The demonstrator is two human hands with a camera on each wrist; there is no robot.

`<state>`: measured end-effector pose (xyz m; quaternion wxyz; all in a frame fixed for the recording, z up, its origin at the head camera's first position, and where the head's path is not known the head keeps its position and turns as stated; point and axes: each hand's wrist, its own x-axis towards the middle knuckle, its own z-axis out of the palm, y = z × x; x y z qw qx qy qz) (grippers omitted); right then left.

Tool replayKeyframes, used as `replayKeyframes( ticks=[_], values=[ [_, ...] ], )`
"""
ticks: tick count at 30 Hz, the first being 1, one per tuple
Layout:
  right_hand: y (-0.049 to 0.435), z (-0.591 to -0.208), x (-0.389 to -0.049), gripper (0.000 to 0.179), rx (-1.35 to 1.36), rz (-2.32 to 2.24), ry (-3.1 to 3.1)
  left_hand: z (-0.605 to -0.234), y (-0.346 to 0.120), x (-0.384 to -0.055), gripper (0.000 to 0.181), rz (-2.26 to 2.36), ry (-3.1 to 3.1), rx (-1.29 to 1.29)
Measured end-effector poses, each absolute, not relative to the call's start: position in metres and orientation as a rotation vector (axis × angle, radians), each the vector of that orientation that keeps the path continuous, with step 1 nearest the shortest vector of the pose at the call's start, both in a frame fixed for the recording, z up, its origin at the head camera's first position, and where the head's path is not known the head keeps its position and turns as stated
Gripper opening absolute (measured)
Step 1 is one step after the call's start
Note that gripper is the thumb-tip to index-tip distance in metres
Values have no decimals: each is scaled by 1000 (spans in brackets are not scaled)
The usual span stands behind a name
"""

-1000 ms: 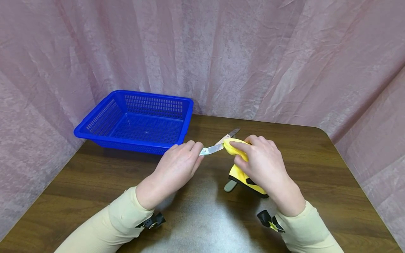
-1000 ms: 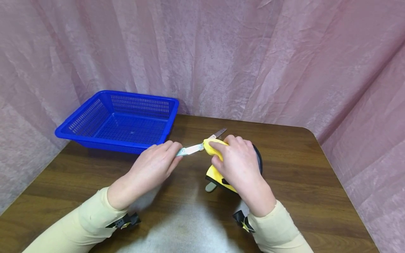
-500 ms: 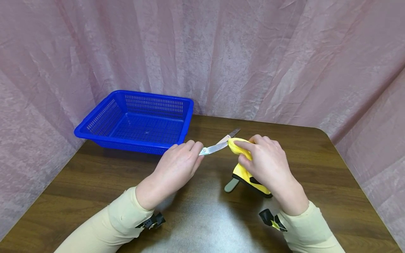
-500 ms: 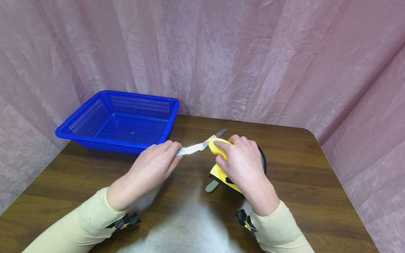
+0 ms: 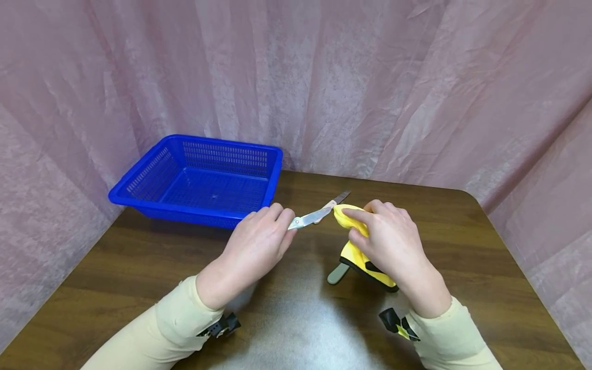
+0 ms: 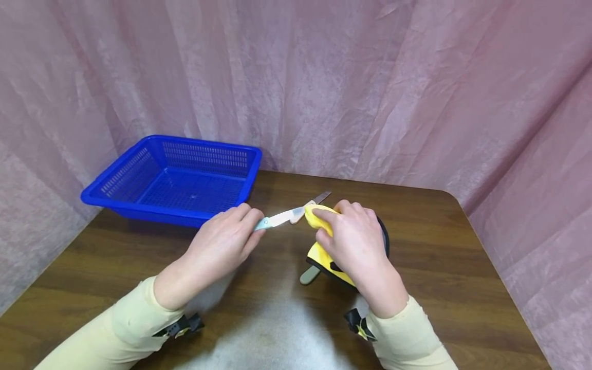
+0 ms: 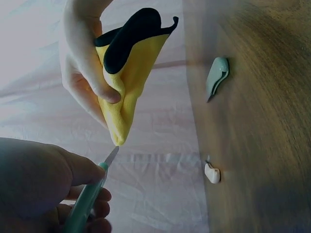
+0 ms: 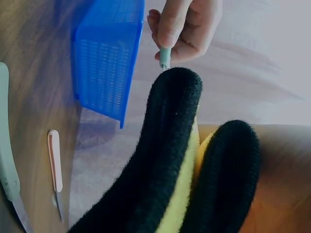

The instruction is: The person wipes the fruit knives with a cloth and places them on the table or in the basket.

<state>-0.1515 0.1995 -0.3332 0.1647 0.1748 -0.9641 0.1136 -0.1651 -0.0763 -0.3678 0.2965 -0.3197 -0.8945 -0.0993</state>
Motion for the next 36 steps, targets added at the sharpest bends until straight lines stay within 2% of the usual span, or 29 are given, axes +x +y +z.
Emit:
replayKeyframes(
  ticks=[13,36],
  values=[
    [194,-333,-152,45,520,305,-2742,-362,-90,-173,24,-246,-2334,-814],
    [153,-329,-171,46,713,244,-2709,-353,-135,-196,24,-172,-2392,-737]
  ],
)
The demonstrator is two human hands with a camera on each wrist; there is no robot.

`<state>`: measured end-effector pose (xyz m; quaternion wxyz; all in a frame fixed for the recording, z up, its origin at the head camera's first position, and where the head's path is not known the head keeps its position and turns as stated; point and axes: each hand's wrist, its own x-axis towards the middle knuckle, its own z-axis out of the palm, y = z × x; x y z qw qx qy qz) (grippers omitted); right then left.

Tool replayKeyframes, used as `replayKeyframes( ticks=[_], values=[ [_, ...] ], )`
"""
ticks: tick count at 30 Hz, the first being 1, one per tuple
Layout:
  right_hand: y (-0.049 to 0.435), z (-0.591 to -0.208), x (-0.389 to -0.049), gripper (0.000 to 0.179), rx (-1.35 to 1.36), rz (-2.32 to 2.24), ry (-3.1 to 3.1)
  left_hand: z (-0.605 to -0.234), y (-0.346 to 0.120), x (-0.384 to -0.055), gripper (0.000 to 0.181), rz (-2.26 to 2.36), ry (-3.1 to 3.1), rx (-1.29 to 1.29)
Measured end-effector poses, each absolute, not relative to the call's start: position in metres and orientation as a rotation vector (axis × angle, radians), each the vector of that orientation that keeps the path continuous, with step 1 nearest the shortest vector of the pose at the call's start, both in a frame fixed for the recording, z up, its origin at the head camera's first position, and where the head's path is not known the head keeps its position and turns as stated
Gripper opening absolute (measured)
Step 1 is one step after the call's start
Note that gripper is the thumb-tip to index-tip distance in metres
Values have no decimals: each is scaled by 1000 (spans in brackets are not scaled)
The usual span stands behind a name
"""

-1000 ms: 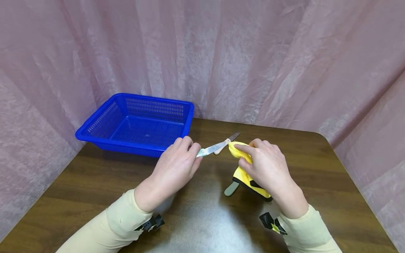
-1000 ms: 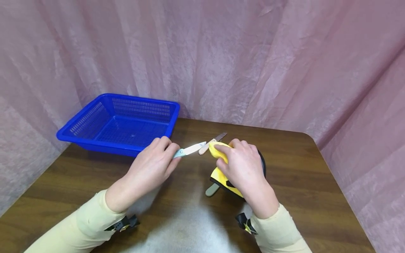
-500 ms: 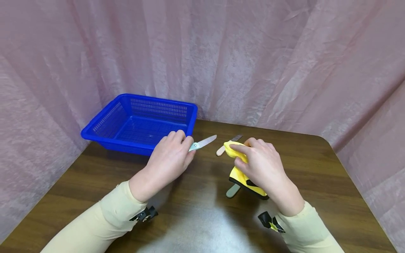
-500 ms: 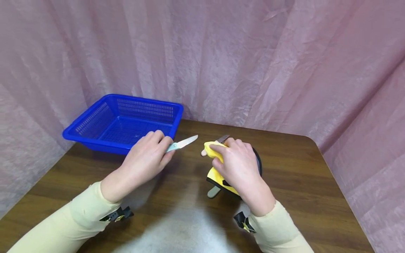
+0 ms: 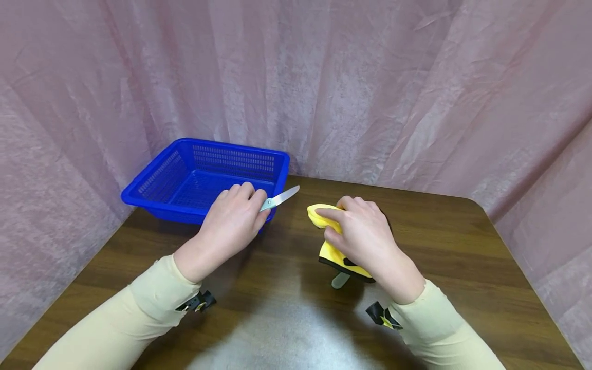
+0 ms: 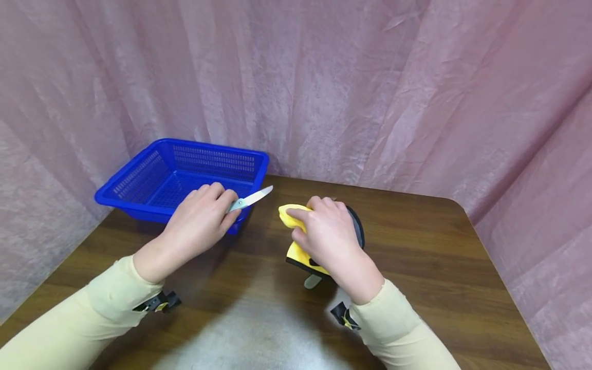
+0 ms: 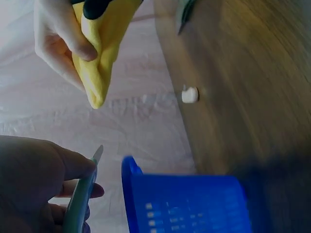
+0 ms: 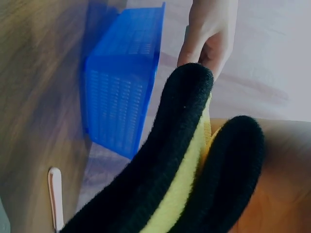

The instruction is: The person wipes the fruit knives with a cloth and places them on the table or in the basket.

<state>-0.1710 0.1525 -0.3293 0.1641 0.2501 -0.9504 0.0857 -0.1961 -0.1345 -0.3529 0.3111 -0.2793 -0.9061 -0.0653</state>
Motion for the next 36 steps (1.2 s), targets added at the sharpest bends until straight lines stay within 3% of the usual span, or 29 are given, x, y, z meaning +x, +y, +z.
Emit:
replayKeyframes(
  ticks=[16,36],
  values=[
    [120,-322,-180,41,861,177,-2676,-340,-172,-216,18,-160,-2527,-641],
    [89,-323,-185,38,940,187,-2675,-334,-220,-252,24,-178,-2689,-423]
  ],
)
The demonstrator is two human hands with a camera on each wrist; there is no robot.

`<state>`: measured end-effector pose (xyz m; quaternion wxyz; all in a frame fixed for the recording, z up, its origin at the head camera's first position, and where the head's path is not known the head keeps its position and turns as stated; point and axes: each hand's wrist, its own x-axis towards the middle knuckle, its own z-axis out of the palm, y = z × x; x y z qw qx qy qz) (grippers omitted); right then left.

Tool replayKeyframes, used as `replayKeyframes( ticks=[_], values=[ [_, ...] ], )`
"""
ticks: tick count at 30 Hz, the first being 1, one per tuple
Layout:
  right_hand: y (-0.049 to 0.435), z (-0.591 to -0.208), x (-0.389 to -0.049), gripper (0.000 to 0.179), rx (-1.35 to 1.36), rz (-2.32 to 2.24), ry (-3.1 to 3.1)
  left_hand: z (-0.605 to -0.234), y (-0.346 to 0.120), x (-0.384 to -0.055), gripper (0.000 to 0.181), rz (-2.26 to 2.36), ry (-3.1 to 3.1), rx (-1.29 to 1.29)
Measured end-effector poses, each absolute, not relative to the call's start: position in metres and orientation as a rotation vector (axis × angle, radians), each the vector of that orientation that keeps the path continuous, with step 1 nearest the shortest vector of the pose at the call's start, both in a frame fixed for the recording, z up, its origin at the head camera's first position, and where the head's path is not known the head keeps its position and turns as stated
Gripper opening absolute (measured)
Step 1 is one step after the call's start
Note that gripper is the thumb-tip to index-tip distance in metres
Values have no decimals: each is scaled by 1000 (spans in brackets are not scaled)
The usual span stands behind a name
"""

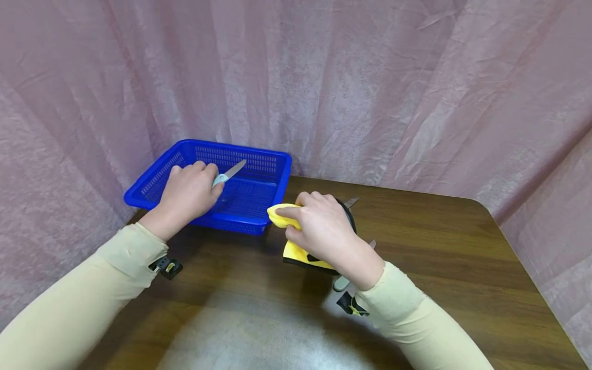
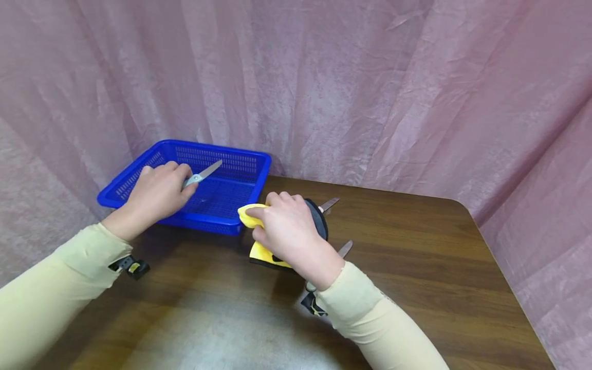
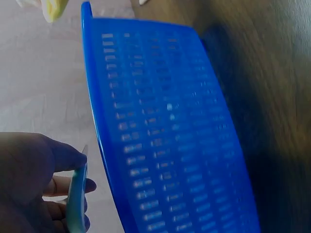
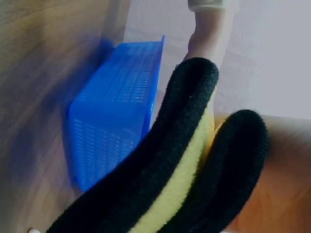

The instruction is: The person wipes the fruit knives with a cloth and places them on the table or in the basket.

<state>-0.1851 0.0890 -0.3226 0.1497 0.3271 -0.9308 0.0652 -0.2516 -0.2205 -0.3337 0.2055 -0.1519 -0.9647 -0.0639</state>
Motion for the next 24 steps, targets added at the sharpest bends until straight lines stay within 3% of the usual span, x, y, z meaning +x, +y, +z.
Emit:
replayKeyframes(
  ticks=[24],
  values=[
    [78,-325,-184,36,966,195,-2688,-342,-270,-294,29,-141,-3034,-225]
  ],
)
